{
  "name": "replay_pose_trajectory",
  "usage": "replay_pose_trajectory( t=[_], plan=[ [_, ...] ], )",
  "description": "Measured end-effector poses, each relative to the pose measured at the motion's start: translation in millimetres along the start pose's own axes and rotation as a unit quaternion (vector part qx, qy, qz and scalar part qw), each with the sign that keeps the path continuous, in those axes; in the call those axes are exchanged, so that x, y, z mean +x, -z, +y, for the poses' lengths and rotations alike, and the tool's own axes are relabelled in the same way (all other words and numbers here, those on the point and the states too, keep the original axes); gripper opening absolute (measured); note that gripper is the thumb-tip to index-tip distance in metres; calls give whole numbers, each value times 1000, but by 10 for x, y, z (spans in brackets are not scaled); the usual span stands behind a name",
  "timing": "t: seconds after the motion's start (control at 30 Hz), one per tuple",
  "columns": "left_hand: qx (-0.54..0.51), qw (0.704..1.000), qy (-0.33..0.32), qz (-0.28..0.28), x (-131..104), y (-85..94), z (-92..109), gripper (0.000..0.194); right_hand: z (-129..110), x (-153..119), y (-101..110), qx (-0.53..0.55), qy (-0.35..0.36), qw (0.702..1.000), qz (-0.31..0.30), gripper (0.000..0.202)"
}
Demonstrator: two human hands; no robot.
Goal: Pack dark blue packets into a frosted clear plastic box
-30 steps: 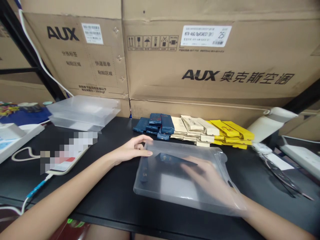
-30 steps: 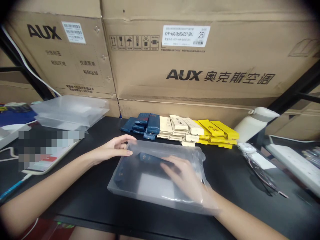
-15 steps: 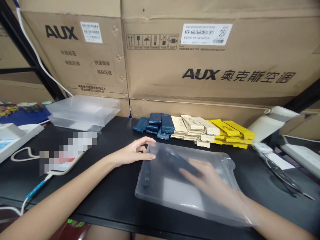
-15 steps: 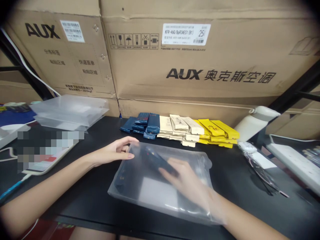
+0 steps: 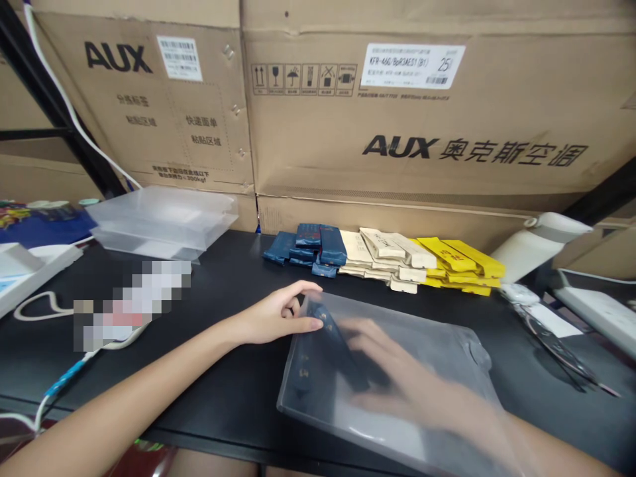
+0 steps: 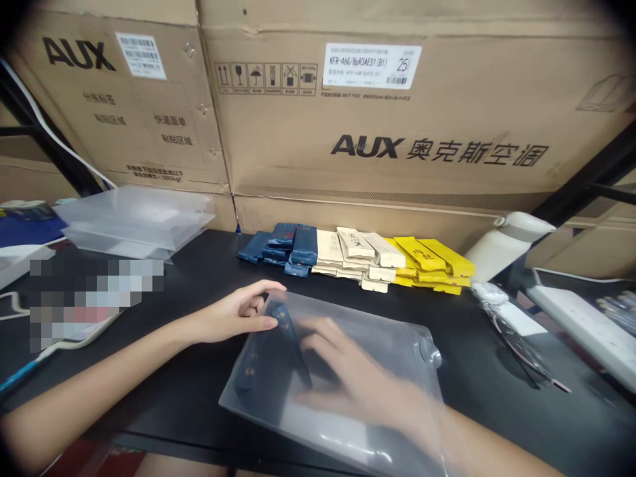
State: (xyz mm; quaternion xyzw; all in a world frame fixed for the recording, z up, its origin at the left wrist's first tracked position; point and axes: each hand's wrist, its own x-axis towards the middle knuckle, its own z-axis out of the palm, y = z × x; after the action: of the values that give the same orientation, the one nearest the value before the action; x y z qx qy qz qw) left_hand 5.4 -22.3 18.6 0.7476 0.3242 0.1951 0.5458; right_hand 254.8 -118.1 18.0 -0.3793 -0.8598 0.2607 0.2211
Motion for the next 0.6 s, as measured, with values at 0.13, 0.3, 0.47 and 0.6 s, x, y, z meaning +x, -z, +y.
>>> replay_pose_trajectory(
  t=[0.13, 0.3, 0.47, 0.6],
  plan=[
    [-4, 1000, -2, -5, 5, -6, -5, 59, -41, -17, 19, -17, -5, 999, -29, 42],
    [-14, 1000, -7, -2, 1, -17, 6, 58, -36, -63, 0, -32, -16, 997, -66, 51],
    [-14, 1000, -7, -3, -1, -22, 19, 58, -44, -83, -7, -39, 0, 998, -58, 57],
    [-14, 1000, -8, 0, 1, -22, 20, 57, -127, -54, 31, -45, 14, 996, -78, 59]
  ],
)
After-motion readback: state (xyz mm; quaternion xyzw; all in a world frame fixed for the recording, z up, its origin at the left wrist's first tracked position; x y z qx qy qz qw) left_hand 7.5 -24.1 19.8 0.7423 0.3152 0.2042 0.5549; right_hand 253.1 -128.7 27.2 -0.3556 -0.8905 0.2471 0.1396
